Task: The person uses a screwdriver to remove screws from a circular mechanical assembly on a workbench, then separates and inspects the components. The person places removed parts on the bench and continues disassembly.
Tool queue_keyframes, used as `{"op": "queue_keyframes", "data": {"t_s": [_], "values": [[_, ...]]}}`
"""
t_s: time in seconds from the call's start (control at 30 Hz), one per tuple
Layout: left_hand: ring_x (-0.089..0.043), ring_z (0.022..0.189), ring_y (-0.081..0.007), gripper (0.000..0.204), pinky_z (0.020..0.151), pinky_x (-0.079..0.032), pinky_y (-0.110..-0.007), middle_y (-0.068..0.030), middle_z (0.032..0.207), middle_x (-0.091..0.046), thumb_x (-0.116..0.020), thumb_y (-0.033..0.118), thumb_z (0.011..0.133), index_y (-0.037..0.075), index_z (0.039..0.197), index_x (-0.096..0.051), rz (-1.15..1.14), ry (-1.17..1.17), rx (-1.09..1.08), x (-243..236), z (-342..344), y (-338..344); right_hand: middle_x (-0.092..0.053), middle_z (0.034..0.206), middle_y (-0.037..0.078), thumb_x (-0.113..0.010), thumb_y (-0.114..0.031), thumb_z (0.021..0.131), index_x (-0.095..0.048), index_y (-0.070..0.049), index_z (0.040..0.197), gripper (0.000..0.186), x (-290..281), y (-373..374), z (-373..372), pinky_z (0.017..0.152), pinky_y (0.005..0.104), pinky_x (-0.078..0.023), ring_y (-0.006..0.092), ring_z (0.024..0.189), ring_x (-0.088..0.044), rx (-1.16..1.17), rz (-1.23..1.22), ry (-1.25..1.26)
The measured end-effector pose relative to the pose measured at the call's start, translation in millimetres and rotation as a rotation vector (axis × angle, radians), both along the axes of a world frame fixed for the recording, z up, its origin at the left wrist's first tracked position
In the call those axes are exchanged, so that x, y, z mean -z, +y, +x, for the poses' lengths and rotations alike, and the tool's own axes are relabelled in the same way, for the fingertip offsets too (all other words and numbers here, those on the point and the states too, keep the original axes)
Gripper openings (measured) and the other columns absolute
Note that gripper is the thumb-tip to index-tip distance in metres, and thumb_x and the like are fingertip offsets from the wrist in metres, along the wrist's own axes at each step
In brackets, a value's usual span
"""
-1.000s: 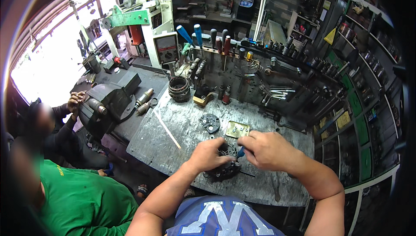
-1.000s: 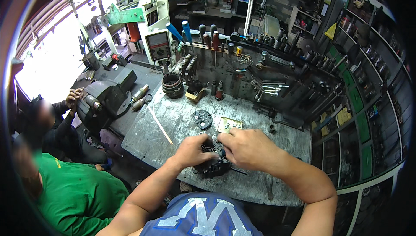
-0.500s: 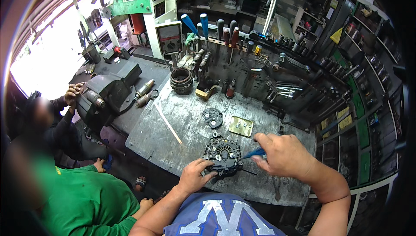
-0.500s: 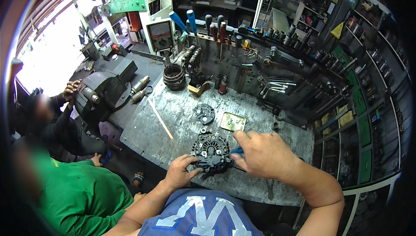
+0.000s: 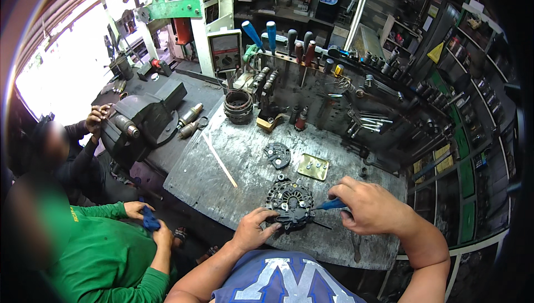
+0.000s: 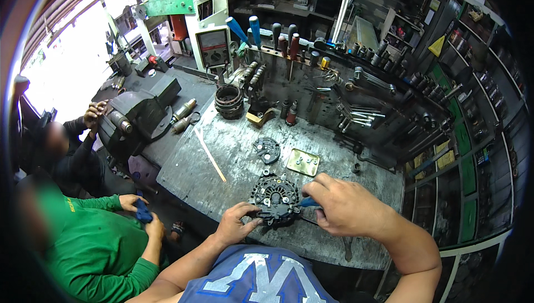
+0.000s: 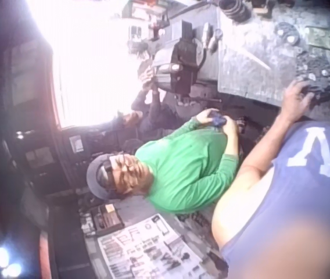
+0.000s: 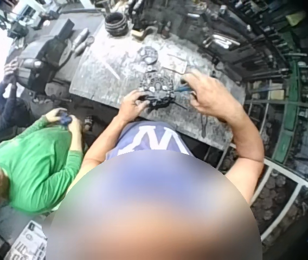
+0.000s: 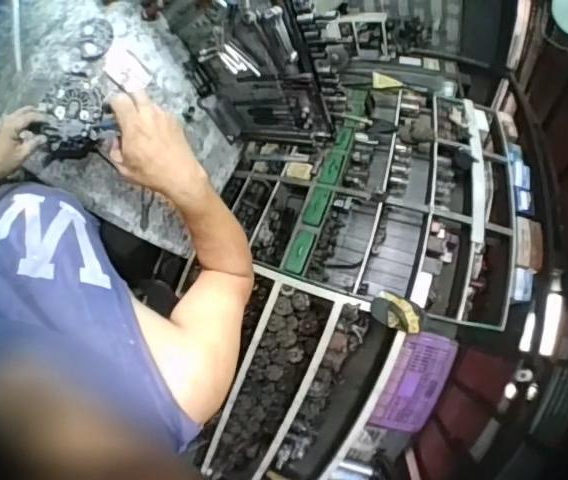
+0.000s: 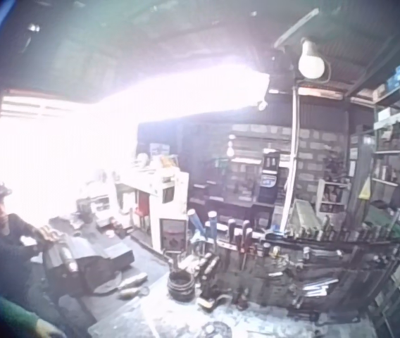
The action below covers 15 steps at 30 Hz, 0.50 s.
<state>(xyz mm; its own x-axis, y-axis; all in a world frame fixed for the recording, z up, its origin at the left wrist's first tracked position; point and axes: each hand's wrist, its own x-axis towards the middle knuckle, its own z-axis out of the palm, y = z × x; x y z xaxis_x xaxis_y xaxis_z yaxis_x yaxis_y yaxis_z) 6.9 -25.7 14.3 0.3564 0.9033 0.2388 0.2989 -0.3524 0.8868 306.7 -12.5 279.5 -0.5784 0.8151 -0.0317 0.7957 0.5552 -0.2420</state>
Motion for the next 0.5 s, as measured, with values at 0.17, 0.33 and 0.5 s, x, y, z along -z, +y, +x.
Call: {"op": "queue_keyframes", "data": {"t_s": [0.17, 0.33, 0.5], "values": [[-0.080, 0.111, -0.0348, 0.042, 0.098, -0.064, -0.042, -0.0191, 0.121, -0.081, -0.092, 0.013, 0.093, 0.002, 0.131, -0.079, 0.005, -0.052, 0.005, 6.0, -7.4, -3.0, -0.069, 0.111, 0.015, -0.084, -0.022, 0.094, -0.069, -0.005, 0.123, 0.037, -3.0, -0.8, -3.1, 0.077, 0.0491, -0.064, 0.0394, 0.090, -0.077, 0.125, -0.099, -0.176], [-0.080, 0.116, -0.0371, 0.046, 0.103, -0.063, -0.043, -0.0197, 0.128, -0.081, -0.091, 0.015, 0.093, 0.003, 0.135, -0.078, -0.076, 0.008, 0.026, 14.9, -21.5, -4.3, -0.070, 0.109, 0.014, -0.087, -0.020, 0.092, -0.070, -0.003, 0.126, 0.042, -4.8, -0.6, -8.4, 0.079, 0.0476, -0.065, 0.0370, 0.094, -0.078, 0.101, -0.108, 0.022], [-0.078, 0.118, -0.0395, 0.048, 0.103, -0.063, -0.045, -0.0188, 0.132, -0.080, -0.089, 0.023, 0.096, 0.007, 0.139, -0.077, -0.064, 0.015, 0.039, 28.9, -31.3, -1.1, -0.072, 0.108, 0.017, -0.086, -0.009, 0.086, -0.066, -0.004, 0.132, 0.050, -4.8, 1.7, -13.2, 0.076, 0.0479, -0.062, 0.0386, 0.089, -0.077, 0.094, -0.078, -0.128]]}}
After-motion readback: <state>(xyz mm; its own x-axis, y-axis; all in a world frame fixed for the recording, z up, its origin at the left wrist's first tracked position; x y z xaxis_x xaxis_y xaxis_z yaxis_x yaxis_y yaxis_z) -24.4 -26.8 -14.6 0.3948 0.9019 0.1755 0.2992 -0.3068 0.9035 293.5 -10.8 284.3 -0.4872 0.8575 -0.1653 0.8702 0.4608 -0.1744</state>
